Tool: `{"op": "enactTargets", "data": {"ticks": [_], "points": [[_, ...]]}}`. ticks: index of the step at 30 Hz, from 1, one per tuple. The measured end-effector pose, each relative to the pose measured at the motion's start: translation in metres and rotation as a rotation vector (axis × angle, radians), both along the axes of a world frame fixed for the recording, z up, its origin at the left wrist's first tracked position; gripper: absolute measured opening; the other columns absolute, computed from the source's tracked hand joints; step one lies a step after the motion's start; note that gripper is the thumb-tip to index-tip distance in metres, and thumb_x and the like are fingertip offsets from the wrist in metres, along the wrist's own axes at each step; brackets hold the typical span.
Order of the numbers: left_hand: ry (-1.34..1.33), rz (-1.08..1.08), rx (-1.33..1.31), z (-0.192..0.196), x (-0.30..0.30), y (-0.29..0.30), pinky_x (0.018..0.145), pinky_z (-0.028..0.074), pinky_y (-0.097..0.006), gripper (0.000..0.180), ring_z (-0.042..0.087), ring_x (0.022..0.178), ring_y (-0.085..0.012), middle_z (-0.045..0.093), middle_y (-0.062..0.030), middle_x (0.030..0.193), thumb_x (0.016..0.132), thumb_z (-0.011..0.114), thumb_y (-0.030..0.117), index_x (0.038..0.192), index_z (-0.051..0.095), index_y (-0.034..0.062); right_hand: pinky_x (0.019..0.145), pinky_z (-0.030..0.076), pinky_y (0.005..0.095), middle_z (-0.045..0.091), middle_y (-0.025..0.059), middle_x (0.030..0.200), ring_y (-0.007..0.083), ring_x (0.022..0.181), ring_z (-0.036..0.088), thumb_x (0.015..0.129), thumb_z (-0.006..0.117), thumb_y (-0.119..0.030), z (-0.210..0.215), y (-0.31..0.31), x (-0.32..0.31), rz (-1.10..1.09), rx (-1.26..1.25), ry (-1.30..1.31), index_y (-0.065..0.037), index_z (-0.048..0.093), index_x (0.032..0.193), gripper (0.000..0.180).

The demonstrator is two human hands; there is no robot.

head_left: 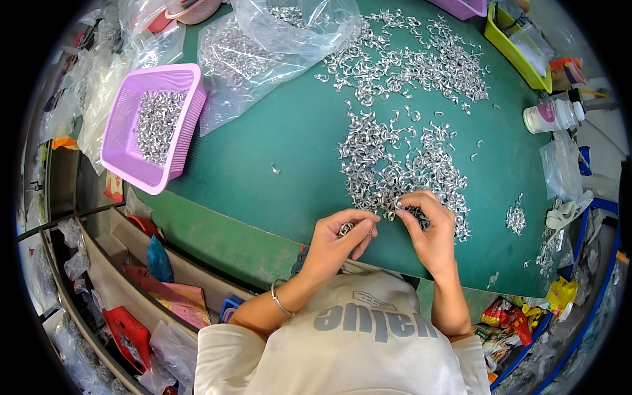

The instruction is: The person sorts small metal rings on a green table by hand, picking them up from a pile and placing selected ones into a small purple basket.

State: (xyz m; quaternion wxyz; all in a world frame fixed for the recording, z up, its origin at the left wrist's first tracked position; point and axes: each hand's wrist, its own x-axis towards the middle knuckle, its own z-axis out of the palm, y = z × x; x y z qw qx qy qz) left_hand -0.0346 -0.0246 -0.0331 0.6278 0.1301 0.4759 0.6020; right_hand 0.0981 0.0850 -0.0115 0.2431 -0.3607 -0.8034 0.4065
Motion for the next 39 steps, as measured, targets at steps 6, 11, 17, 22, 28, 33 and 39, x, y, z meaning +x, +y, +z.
{"op": "enactTargets", "data": {"ticks": [6, 11, 17, 22, 28, 33, 39], "points": [[0.026, 0.08, 0.01, 0.002, 0.007, 0.018, 0.046, 0.035, -0.019, 0.014, 0.045, 0.053, -0.0066, 0.054, -0.003, 0.07, 0.085, 0.053, 0.009, 0.092, 0.059, -0.0014, 0.066, 0.043, 0.0312, 0.059, 0.0107, 0.077, 0.0245, 0.073, 0.055, 0.064, 0.065, 0.006, 0.005, -0.004, 0.001, 0.01, 0.141, 0.021, 0.001, 0.059, 0.078, 0.016], [0.106, 0.032, 0.007, 0.007, 0.007, 0.021, 0.046, 0.035, -0.019, 0.014, 0.043, 0.052, -0.0056, 0.052, -0.0004, 0.071, 0.081, 0.058, 0.005, 0.093, 0.06, -0.0009, 0.064, 0.043, 0.0302, 0.06, 0.01, 0.077, 0.023, 0.072, 0.055, 0.063, 0.065, 0.007, 0.008, -0.006, 0.003, -0.049, 0.067, 0.051, 0.001, 0.06, 0.078, 0.017], [0.32, 0.015, 0.112, 0.016, 0.011, 0.026, 0.055, 0.036, -0.02, 0.014, 0.044, 0.06, -0.0061, 0.052, -0.0001, 0.073, 0.075, 0.062, 0.0, 0.09, 0.062, -0.0001, 0.062, 0.042, 0.0273, 0.06, 0.0083, 0.078, 0.0173, 0.071, 0.054, 0.065, 0.065, 0.009, 0.011, -0.013, 0.007, -0.095, -0.185, 0.213, 0.001, 0.06, 0.079, 0.017], [0.498, 0.027, 0.273, 0.022, 0.011, 0.025, 0.06, 0.037, -0.021, 0.013, 0.045, 0.066, -0.007, 0.053, -0.0022, 0.075, 0.072, 0.063, -0.001, 0.085, 0.062, -0.0006, 0.065, 0.041, 0.0233, 0.058, 0.0071, 0.082, 0.0121, 0.073, 0.05, 0.068, 0.062, 0.012, 0.015, -0.018, 0.01, -0.122, -0.407, 0.391, 0.002, 0.059, 0.085, 0.02], [0.379, 0.0, 0.282, 0.028, 0.009, 0.026, 0.055, 0.036, -0.02, 0.011, 0.044, 0.062, -0.0068, 0.053, -0.0013, 0.074, 0.076, 0.06, 0.001, 0.087, 0.061, -0.0012, 0.067, 0.04, 0.0219, 0.056, 0.0073, 0.087, 0.0107, 0.075, 0.049, 0.069, 0.06, 0.014, 0.02, -0.021, 0.01, -0.109, -0.571, 0.51, 0.003, 0.058, 0.094, 0.027], [-0.491, -0.052, 0.072, 0.024, 0.007, 0.026, 0.045, 0.027, -0.017, 0.015, 0.036, 0.055, -0.0032, 0.05, 0.0006, 0.071, 0.083, 0.056, 0.007, 0.096, 0.057, -0.0014, 0.07, 0.04, 0.0232, 0.054, 0.0091, 0.092, 0.0113, 0.078, 0.049, 0.07, 0.059, 0.014, 0.016, -0.022, 0.004, -0.095, -0.518, 0.518, 0.003, 0.058, 0.094, 0.026], [-0.569, -0.092, 0.134, 0.023, 0.008, 0.022, 0.044, 0.024, -0.018, 0.015, 0.033, 0.051, -0.003, 0.048, 0.0016, 0.069, 0.084, 0.055, 0.008, 0.096, 0.057, -0.0015, 0.072, 0.04, 0.0254, 0.054, 0.0102, 0.093, 0.013, 0.08, 0.049, 0.074, 0.055, 0.013, 0.016, -0.023, 0.008, -0.093, -0.533, 0.564, 0.004, 0.058, 0.093, 0.021]]}}
